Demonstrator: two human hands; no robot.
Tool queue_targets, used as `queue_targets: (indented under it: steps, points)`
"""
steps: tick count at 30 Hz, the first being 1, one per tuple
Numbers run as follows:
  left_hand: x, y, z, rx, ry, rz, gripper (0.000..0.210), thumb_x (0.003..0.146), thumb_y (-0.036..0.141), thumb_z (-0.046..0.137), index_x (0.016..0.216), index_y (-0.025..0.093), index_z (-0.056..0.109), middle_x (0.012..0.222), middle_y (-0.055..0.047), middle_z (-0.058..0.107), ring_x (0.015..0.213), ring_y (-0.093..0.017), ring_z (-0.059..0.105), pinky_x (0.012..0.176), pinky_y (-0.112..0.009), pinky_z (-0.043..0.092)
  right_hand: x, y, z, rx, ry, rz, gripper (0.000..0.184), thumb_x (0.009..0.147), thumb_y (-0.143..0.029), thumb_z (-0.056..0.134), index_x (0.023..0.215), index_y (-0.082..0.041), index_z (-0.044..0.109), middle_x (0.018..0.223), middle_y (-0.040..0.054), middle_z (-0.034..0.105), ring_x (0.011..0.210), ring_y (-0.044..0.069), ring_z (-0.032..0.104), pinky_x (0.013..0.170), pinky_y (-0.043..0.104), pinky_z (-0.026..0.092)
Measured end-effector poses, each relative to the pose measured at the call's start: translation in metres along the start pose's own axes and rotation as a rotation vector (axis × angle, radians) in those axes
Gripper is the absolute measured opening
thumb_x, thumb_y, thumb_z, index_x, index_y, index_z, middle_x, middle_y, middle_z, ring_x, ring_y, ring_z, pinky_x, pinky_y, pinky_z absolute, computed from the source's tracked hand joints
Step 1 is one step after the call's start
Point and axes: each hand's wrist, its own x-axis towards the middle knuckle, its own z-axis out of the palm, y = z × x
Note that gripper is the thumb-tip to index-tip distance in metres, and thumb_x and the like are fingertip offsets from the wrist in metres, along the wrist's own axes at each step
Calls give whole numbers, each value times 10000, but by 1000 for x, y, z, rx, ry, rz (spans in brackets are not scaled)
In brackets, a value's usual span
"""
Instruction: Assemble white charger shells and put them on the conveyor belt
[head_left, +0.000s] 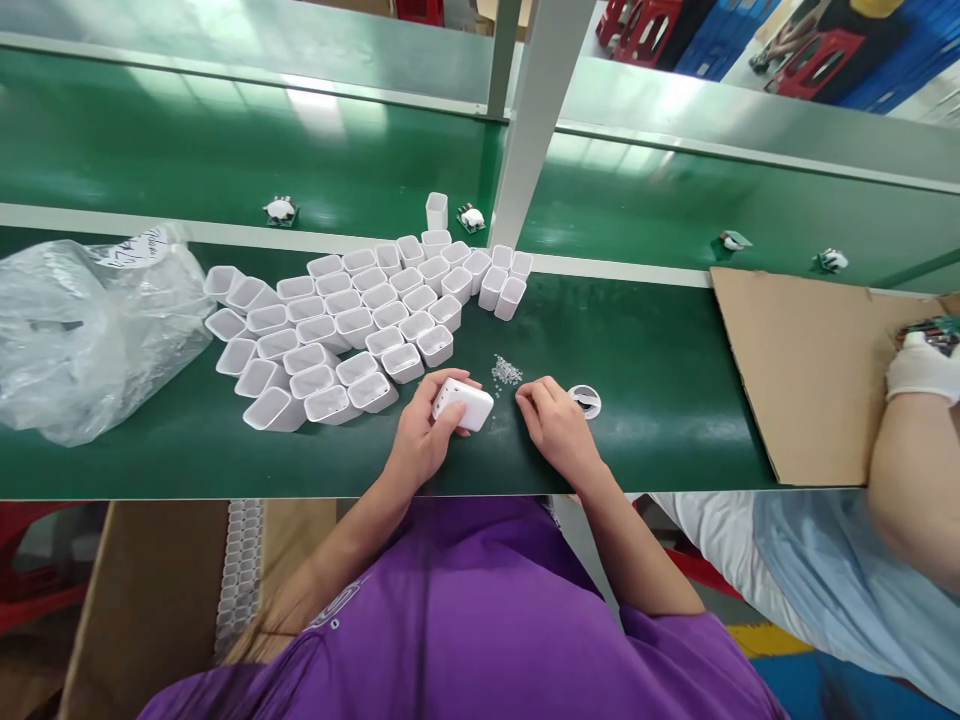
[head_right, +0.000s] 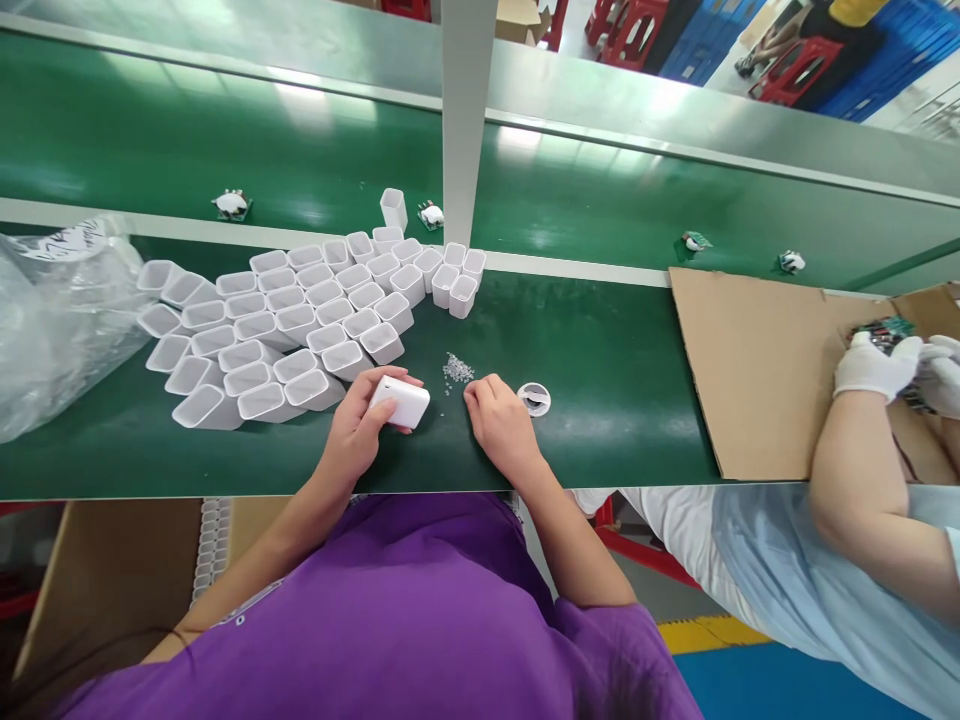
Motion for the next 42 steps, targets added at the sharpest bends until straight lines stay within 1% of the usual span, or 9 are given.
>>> queue_targets:
  steps: [3,6,12,17,21,25,28,35,42]
  points:
    - [1,5,1,-115,-111,-101,344,806,397,599,1066,171,596,1069,-86,712,735,-155,634,562,-234,533,7,-8,-4,414,84,104,187,1017,-277,478,876,-192,568,844,33,582,703,175,563,621,275,469]
    - [2,8,1,-233,-168,-197,384,756,412,634,1040,156,607,1039,-96,729,708,-171,647,577,-263,531,13,-20,-3,603,111,124,170,995,-309,526,879,-203,593,845,20,596,720,166,582,608,258,487]
    - [3,7,0,-299,-132,-234,380,720,396,661,1010,156,613,1003,-93,737,733,-194,675,590,-279,536,14,-29,7,331,237,-61,165,1020,-208,491,921,-192,623,883,48,621,768,174,603,653,278,529]
    - [4,6,0,-259,-108,-228,389,705,399,647,1008,155,624,923,-72,732,670,-182,663,568,-284,531,10,-24,8,151,254,-192,174,1040,-195,486,994,-208,653,916,56,661,829,192,636,756,316,560]
    - [3,4,0,-199,-144,-179,363,751,410,639,1020,166,625,931,-63,730,701,-180,657,629,-296,538,9,-22,6,182,232,-158,155,1030,-200,514,966,-214,655,917,48,659,826,190,639,757,312,564]
    - [1,6,-1,-67,-195,-48,330,822,409,613,1062,182,623,1074,-77,719,834,-181,653,718,-286,530,10,-28,-2,416,238,-23,144,1009,-213,539,912,-204,645,883,33,631,778,168,619,639,262,554]
    - [-1,8,-1,41,-183,37,342,826,413,618,1090,194,626,1058,-60,715,811,-162,636,698,-262,515,10,-40,-8,516,256,37,125,990,-225,564,907,-208,657,874,27,610,793,173,607,669,279,553]
    - [-3,4,-2,245,-137,111,318,825,452,615,1032,211,631,851,-12,680,669,-133,568,605,-247,463,10,-61,0,501,377,22,101,958,-205,611,926,-233,702,871,19,575,771,170,586,691,301,542]
    - [-4,3,0,312,-89,157,455,785,620,607,983,211,600,826,-8,687,642,-130,584,568,-235,451,6,-64,10,486,451,23,118,965,-224,600,927,-232,711,850,30,612,754,181,614,667,316,556]
